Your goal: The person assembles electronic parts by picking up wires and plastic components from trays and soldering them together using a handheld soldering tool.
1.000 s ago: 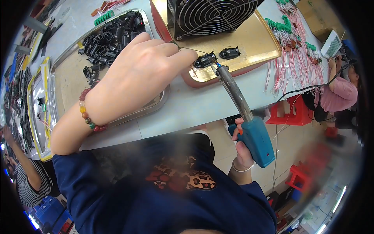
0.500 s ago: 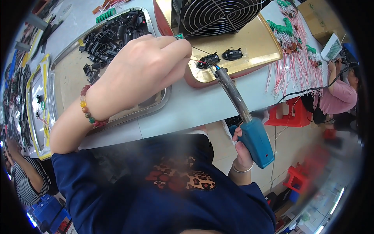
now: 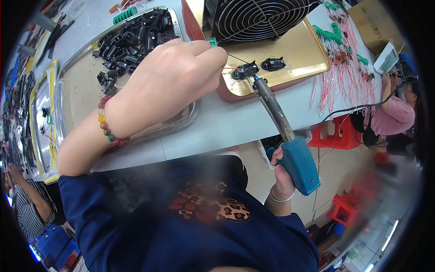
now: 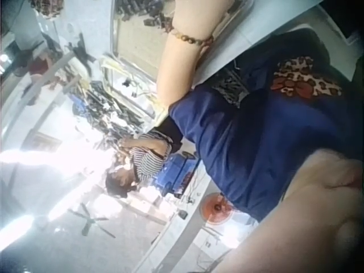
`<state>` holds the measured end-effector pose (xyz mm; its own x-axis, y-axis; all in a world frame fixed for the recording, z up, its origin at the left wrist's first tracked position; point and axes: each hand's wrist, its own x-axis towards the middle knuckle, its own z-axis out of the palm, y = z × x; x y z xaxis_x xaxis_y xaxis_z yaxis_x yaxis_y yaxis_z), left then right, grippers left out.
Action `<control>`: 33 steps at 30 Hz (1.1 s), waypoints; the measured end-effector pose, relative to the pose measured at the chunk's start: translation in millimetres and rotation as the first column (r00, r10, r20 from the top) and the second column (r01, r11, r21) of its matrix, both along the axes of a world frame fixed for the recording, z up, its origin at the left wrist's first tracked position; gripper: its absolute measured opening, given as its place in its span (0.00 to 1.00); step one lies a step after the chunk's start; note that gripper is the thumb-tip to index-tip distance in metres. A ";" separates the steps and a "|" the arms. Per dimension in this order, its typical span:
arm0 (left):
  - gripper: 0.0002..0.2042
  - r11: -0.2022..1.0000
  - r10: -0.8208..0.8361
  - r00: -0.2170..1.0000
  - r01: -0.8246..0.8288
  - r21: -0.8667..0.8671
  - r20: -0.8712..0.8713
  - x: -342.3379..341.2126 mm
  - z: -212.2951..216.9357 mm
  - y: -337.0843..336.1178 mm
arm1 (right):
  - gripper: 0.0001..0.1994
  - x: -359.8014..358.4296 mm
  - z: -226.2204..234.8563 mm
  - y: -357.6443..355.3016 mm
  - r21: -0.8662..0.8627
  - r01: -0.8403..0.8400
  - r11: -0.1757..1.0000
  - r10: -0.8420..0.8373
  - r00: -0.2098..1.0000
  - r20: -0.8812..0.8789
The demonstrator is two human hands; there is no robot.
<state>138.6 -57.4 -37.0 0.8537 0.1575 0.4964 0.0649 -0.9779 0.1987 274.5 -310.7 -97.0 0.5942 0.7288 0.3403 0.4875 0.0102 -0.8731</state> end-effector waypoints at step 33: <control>0.06 0.998 -0.055 0.998 0.056 0.031 -0.037 2.5 4.0 1.9 | 0.25 -0.9 2.0 2.0 0.181 0.073 0.981 -0.044 0.986 -0.160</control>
<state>141.1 -55.5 -33.0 0.8782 0.0941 0.4689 0.0171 -0.9860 0.1659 273.7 -308.7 -95.0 0.6898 0.6238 0.3676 0.3518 0.1549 -0.9232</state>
